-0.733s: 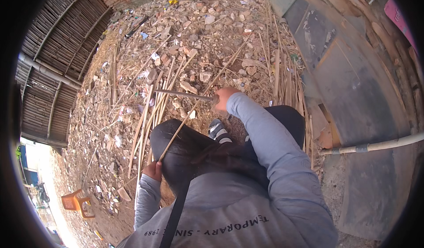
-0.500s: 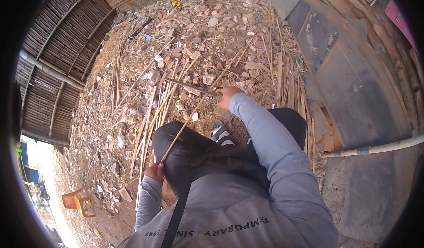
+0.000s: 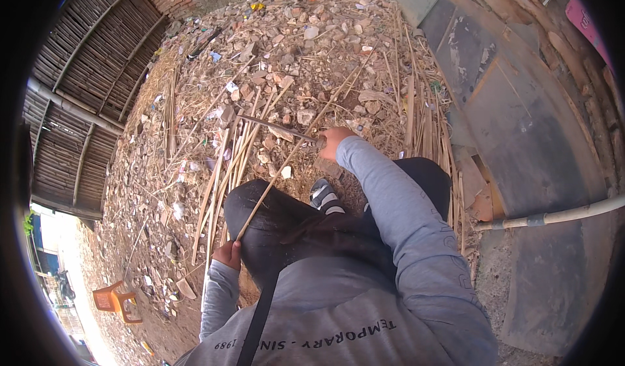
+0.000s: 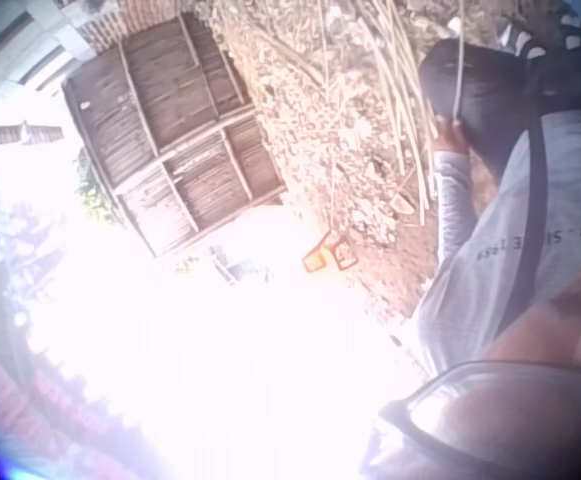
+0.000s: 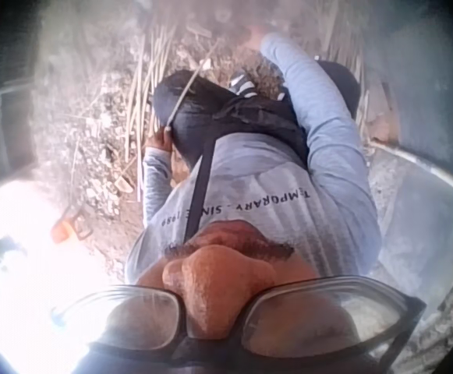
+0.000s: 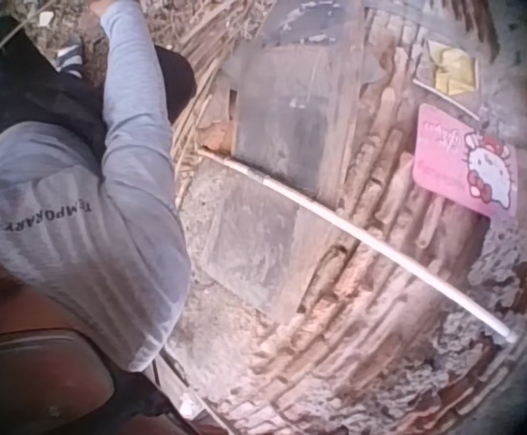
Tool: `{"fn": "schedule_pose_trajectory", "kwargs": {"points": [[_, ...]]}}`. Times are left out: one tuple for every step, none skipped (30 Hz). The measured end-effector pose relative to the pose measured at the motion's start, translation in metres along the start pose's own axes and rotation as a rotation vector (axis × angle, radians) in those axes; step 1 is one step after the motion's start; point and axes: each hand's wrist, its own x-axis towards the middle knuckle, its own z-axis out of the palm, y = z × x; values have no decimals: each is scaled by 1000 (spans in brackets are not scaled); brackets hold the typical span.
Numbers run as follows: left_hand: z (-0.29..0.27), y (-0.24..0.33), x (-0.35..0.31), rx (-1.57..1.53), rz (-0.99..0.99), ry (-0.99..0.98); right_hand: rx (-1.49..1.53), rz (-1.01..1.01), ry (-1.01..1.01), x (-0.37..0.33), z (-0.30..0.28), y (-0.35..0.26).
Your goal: The person uses a long knife to shave and smooth the edges of a thin bamboo strip while holding it against their lap.
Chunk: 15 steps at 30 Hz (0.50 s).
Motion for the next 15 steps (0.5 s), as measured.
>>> {"fn": "schedule_pose_trajectory", "kwargs": {"points": [[0,0,0,1,-1,-5,4,-5,-18,1,0,-1],[1,-1,0,0,-2,-8,8,-10,-40,-1,-2,-4],[2,-2,0,-5,8,2,7,-8,-42,-3,-4,-8],[3,-3,-1,-11,18,12,-14,-26,-96,-5,-6,-11],[2,-1,0,-11,20,11,-35,-44,-147,-8,-8,-13],[-1,3,0,-18,17,5,-35,-41,-147,-8,-4,-10],[-2,5,1,-24,14,-1,-52,-68,-114,-6,3,-7],[-1,3,0,-23,11,-1,-68,-99,-83,-8,3,-10],[1,-1,0,-24,18,-3,-67,-102,-85,-9,1,-12],[2,-4,0,-25,24,-6,-64,-100,-95,-10,-3,-13],[1,-4,0,-22,22,-5,-60,-98,-103,-11,-6,-15],[1,-2,0,-26,24,-4,-57,-100,-104,-10,-5,-15],[1,-1,0,-30,26,-3,-48,-102,-82,-8,-3,-13],[0,1,0,-31,29,-4,-40,-99,-59,-7,-2,-9],[-2,3,1,-23,18,-19,-40,-97,-58,-5,1,-6]]}}
